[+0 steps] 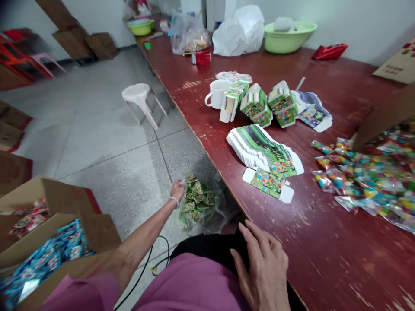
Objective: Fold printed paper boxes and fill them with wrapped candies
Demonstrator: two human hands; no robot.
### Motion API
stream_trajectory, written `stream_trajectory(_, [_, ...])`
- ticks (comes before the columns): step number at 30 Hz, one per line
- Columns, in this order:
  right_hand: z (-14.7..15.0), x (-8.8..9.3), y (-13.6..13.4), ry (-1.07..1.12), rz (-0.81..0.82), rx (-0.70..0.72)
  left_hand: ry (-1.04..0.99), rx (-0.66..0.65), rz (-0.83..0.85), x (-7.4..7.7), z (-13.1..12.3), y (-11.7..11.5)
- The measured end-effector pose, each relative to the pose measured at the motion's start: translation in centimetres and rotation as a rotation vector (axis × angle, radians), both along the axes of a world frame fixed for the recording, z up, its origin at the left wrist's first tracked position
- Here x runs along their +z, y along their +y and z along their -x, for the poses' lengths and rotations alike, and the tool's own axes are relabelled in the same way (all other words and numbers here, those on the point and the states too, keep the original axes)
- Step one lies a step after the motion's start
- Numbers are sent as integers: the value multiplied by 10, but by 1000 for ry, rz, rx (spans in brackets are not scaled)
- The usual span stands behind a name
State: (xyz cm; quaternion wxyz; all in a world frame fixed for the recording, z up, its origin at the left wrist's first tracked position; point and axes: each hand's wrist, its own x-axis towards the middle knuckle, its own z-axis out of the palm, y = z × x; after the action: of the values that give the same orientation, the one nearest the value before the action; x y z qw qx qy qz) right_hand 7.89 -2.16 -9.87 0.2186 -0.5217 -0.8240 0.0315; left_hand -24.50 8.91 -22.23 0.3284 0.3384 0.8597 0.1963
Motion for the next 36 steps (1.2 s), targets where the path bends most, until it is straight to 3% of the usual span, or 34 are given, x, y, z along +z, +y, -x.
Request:
stream_trajectory(4, [-2, 1, 1, -8, 9, 18, 62, -99, 186, -33, 17, -26])
stream_trajectory(8, [-4, -2, 2, -52, 2, 19, 130, -209, 349, -70, 7, -59])
stream_trajectory(13, [-2, -1, 4, -136, -22, 17, 231, -286, 470, -105, 7, -71])
stream_trajectory(19, [6, 7, -2, -99, -27, 46, 263, -397, 491, -123, 39, -62])
stream_trajectory(23, [30, 5, -2, 56, 71, 233, 287, -429, 463, -121, 53, -65])
stream_trajectory(26, [53, -21, 20, 116, 333, 232, 311, -406, 431, -114, 61, -75])
stream_trajectory(29, [73, -68, 54, -47, 777, 119, 331, -343, 408, -107, 74, -89])
stream_trajectory(33, [85, -134, 83, -172, 942, 49, 353, -273, 374, -101, 98, -97])
stream_trajectory(36, [83, -163, 90, -232, 1048, 47, 367, -282, 304, -99, 107, -95])
